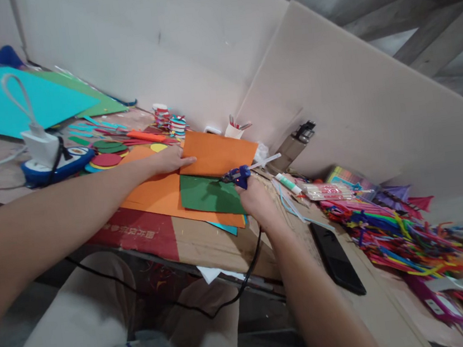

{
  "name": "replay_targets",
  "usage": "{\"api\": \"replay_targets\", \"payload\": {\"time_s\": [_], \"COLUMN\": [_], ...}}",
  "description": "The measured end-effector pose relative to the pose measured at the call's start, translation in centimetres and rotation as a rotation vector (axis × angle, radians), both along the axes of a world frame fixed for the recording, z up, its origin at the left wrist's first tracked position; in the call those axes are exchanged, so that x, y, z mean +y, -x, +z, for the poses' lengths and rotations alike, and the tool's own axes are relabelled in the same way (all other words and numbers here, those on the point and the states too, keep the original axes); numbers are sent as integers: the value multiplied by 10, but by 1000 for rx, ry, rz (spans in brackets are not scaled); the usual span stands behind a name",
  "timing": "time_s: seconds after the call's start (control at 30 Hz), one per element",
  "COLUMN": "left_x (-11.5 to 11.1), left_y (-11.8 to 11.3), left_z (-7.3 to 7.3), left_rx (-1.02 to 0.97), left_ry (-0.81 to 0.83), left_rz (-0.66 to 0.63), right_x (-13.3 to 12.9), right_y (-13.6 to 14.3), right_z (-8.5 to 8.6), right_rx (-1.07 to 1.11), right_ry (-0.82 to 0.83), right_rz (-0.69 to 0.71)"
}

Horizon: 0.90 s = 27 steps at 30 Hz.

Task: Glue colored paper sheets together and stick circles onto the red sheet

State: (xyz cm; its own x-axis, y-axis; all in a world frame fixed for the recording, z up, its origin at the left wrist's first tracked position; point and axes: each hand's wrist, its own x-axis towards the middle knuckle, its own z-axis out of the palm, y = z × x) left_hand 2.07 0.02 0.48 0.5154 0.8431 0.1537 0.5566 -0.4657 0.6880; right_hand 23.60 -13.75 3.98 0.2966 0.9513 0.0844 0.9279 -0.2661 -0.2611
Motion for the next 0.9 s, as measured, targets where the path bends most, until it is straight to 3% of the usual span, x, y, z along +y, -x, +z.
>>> {"api": "replay_targets", "payload": {"time_s": [0.17, 0.37, 0.57, 0.77, 0.9], "left_x": [5, 4, 9, 1, -4], "left_y": [0, 0, 0, -1, 0], "left_z": [0, 0, -2, 3, 5], "left_rx": [182, 117, 244, 160, 93], "left_ry": [-88, -68, -96, -44, -31], "left_rz": [39, 36, 74, 53, 37], "right_x": [-4, -8, -5, 3, -1], "right_y": [-18, -16, -16, -6, -9], "right_z": [3, 3, -2, -13, -10], "right_rx": [-57, -40, -29, 30, 18], "right_ry": [1, -13, -51, -54, -40], "right_rz": [-83, -35, -61, -24, -26]}}
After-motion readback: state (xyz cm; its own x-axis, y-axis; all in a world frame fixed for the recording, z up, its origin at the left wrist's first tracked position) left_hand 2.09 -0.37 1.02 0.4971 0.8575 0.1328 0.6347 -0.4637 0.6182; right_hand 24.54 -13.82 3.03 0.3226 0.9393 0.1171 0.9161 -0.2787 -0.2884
